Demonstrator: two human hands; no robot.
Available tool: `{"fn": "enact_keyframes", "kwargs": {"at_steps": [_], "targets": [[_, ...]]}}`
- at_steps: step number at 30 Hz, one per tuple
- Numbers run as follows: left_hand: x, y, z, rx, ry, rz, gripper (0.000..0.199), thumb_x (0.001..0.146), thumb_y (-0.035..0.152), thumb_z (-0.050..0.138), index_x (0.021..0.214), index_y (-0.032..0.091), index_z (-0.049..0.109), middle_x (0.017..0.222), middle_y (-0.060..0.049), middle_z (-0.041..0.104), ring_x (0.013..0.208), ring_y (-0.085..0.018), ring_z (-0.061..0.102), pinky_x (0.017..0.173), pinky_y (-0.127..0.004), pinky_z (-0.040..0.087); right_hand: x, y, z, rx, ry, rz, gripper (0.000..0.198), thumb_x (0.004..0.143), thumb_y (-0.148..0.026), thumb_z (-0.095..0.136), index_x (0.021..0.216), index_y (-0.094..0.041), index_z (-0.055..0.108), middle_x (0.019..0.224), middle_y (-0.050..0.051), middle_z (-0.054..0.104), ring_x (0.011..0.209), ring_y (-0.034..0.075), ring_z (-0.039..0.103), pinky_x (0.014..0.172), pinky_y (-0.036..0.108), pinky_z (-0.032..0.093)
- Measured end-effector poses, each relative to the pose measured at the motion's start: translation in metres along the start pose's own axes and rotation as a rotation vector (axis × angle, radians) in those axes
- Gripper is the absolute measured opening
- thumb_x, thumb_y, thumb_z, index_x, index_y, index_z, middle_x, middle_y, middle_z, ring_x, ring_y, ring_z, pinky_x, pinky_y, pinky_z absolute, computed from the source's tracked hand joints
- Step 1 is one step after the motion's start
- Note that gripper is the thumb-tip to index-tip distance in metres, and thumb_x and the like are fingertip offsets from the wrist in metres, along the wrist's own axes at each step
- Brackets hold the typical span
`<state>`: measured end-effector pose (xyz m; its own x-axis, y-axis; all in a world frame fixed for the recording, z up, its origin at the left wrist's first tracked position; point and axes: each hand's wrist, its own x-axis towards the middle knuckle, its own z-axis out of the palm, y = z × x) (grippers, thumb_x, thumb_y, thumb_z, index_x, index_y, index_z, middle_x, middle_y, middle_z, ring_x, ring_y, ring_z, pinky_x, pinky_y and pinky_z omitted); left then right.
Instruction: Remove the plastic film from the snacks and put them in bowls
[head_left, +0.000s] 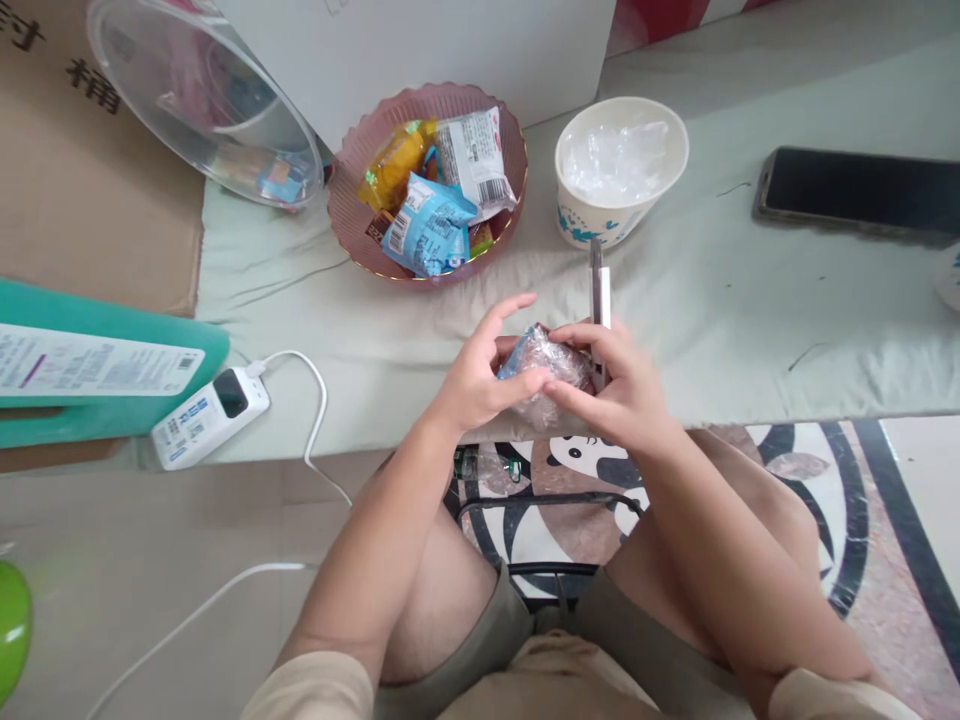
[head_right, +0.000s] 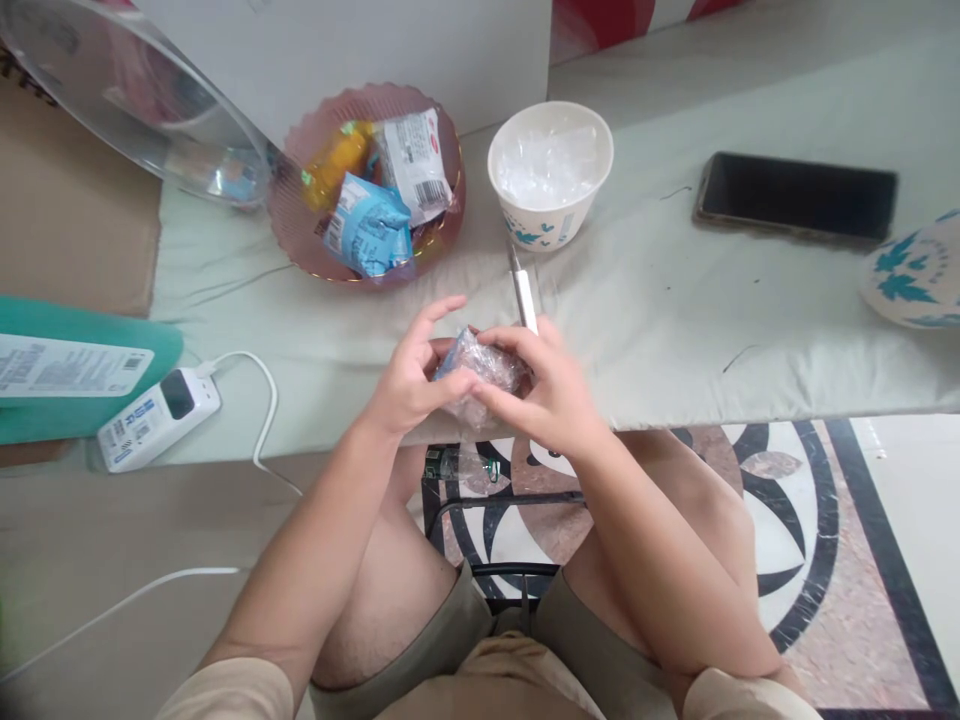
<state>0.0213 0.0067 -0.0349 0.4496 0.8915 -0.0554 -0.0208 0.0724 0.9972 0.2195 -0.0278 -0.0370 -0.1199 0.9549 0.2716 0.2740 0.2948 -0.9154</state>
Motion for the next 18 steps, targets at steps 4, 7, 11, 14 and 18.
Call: {"fn": "enact_keyframes", "kwargs": {"at_steps": [4,7,11,14,18], "targets": [[0.002,-0.012,0.0,-0.069,0.1,0.054,0.092,0.069,0.061,0.088,0.145,0.034,0.042,0.114,-0.007,0.071,0.095,-0.023,0.074,0.076,-0.033,0.062,0.001,0.004,0.004,-0.044,0.208,0.121,0.03,0.087,-0.034,0.07,0.114,-0.027,0.062,0.092,0.002,0.058,0.087,0.019,0.058,0.086,0.038,0.051],[0.002,-0.018,0.005,-0.028,0.123,0.028,0.088,0.068,0.058,0.09,0.14,0.034,0.045,0.105,-0.005,0.069,0.089,-0.023,0.075,0.073,-0.035,0.063,0.0,0.01,0.005,-0.021,0.311,0.148,0.029,0.088,-0.034,0.067,0.112,-0.027,0.054,0.089,-0.001,0.05,0.084,0.017,0.054,0.086,0.036,0.049],[0.005,-0.023,0.012,0.015,0.272,0.146,0.077,0.076,0.059,0.084,0.136,0.034,0.044,0.1,-0.002,0.067,0.084,-0.019,0.072,0.071,-0.031,0.061,-0.001,0.007,0.006,-0.003,0.261,0.116,0.024,0.087,-0.03,0.068,0.103,-0.025,0.05,0.087,-0.002,0.048,0.079,0.014,0.052,0.077,0.031,0.047],[0.008,-0.026,0.011,0.045,0.427,0.24,0.071,0.081,0.062,0.079,0.136,0.036,0.042,0.102,-0.001,0.065,0.081,-0.015,0.069,0.071,-0.029,0.058,-0.004,0.003,0.01,0.056,0.176,0.126,0.012,0.097,-0.029,0.055,0.106,-0.026,0.049,0.09,-0.001,0.052,0.073,0.013,0.054,0.068,0.029,0.047],[0.009,-0.022,0.006,0.181,0.633,0.345,0.05,0.086,0.059,0.075,0.123,0.031,0.055,0.095,0.0,0.062,0.072,-0.011,0.061,0.067,-0.026,0.053,-0.01,0.002,0.013,0.159,0.197,0.11,0.024,0.103,-0.029,0.045,0.127,-0.032,0.041,0.109,0.003,0.057,0.058,0.009,0.049,0.054,0.029,0.042]]}}
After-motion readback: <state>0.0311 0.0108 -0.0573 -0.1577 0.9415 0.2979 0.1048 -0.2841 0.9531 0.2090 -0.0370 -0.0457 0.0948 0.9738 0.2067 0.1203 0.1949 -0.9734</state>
